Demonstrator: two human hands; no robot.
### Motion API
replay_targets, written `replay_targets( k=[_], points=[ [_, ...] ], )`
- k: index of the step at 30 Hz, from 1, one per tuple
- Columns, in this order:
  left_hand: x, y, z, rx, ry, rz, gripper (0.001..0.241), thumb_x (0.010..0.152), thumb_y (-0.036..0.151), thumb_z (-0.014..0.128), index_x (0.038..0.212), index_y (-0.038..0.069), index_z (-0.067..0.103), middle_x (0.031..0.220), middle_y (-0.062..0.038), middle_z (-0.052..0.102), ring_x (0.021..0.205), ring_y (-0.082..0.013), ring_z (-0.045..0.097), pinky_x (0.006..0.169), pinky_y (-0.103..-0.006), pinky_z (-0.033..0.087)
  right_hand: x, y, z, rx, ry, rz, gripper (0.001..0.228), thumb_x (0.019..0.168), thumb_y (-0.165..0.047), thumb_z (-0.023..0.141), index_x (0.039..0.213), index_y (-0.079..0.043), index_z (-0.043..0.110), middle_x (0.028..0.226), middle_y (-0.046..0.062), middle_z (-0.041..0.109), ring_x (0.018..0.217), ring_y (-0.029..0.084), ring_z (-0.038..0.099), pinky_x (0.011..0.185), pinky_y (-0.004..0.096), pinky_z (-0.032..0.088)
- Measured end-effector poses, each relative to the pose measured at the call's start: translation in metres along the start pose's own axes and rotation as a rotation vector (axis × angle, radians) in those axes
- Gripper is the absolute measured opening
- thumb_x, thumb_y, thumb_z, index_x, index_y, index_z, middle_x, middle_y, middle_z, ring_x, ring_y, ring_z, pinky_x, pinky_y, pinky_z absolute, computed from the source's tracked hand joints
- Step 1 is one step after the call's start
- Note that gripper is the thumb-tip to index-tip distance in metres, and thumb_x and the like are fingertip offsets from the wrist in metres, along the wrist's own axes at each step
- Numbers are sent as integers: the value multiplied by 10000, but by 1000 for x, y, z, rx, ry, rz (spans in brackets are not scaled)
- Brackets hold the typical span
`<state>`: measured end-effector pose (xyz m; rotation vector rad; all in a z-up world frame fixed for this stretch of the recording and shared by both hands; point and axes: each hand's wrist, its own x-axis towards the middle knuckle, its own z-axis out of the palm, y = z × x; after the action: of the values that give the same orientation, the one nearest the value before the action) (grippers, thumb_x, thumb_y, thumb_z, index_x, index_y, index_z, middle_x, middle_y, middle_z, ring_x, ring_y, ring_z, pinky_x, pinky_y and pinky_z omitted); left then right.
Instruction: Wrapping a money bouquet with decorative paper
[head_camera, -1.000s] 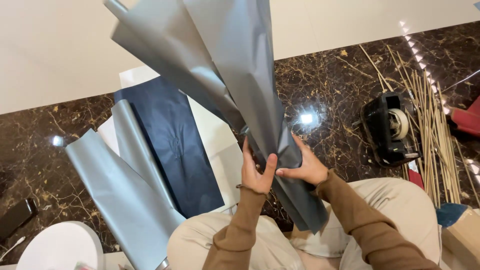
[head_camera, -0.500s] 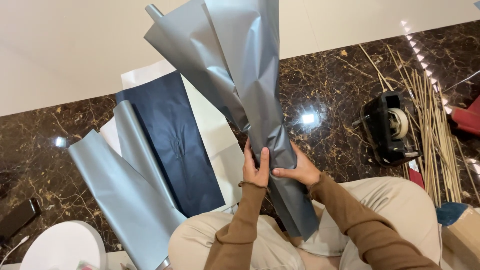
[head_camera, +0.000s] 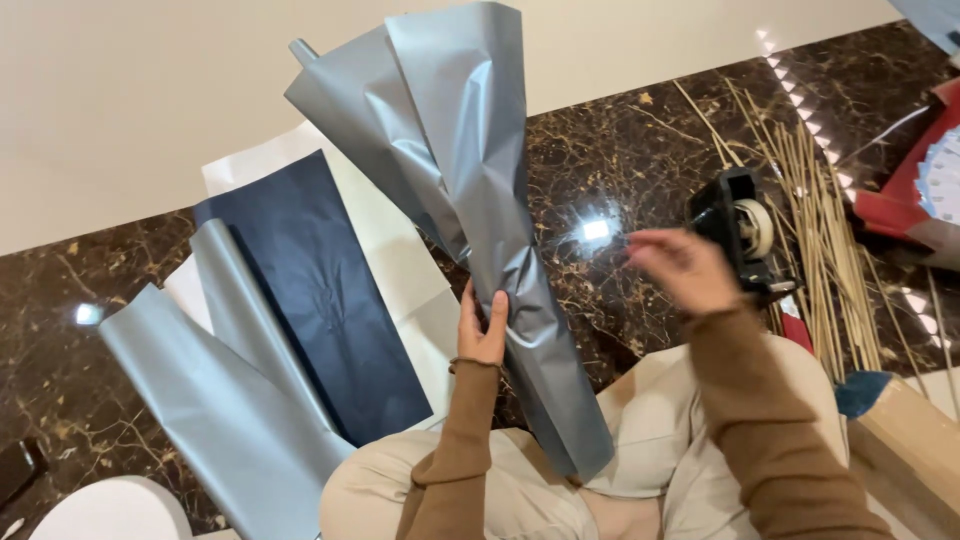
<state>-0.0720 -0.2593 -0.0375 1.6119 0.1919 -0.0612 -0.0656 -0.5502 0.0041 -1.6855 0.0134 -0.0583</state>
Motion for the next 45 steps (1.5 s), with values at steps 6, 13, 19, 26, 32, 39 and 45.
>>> replay_targets(
  k=[6, 13, 19, 26, 32, 39, 45],
  points=[
    [10, -9, -4, -148, -20, -125, 820, 867, 449, 653, 1549, 87, 376, 1464, -113, 580, 1307, -201, 581, 1086, -313, 499, -31, 85, -193, -905, 522, 113, 169, 1038, -318, 729, 1124, -195, 807, 934, 48, 741, 878, 223, 715, 811, 364, 520],
    [12, -9, -12, -174, -77, -142, 725, 880, 394, 662, 1498, 70, 465, 1404, -86, 624, 1246, -171, 601, 1049, -298, 521, -44, 106, -197, -618, 382, 628, 432, 961, -468, 704, 1135, -81, 791, 1033, 140, 729, 966, 298, 620, 842, 433, 461],
    [9, -9, -11, -150, -123, -89, 661, 905, 371, 654, 1468, 60, 502, 1344, -81, 657, 1206, -153, 615, 1039, -280, 522, -39, 132, -204, -484, 350, 632, 250, 957, -347, 755, 1038, -114, 796, 899, 77, 698, 799, 215, 546, 695, 378, 434],
    [6, 2, -9, -96, -159, -146, 730, 878, 423, 646, 1498, 83, 468, 1406, -91, 624, 1252, -200, 613, 1048, -326, 545, -48, 142, -201, -293, 442, 394, 92, 956, -173, 757, 1014, -102, 752, 1182, 43, 711, 1041, 164, 643, 959, 332, 516],
    [2, 8, -7, -76, -140, -198, 728, 865, 419, 657, 1491, 92, 482, 1402, -82, 633, 1258, -188, 612, 1065, -311, 530, -63, 118, -200, -449, 390, 342, 213, 982, -280, 758, 1034, -74, 762, 1025, 91, 714, 964, 223, 640, 871, 406, 515],
    [3, 1, -9, -62, -183, -92, 675, 899, 411, 641, 1467, 72, 503, 1385, -80, 640, 1255, -176, 607, 1067, -299, 512, -73, 118, -200, -409, 393, 576, 305, 977, -370, 736, 1078, -85, 770, 844, 89, 713, 776, 168, 620, 699, 328, 464],
    [2, -1, -8, -92, -195, -82, 668, 905, 387, 648, 1466, 57, 500, 1377, -94, 643, 1242, -174, 611, 1065, -299, 520, -76, 121, -199, -328, 340, 667, 268, 1004, -326, 722, 1078, -76, 785, 898, 50, 751, 682, 106, 588, 539, 280, 465]
  ],
)
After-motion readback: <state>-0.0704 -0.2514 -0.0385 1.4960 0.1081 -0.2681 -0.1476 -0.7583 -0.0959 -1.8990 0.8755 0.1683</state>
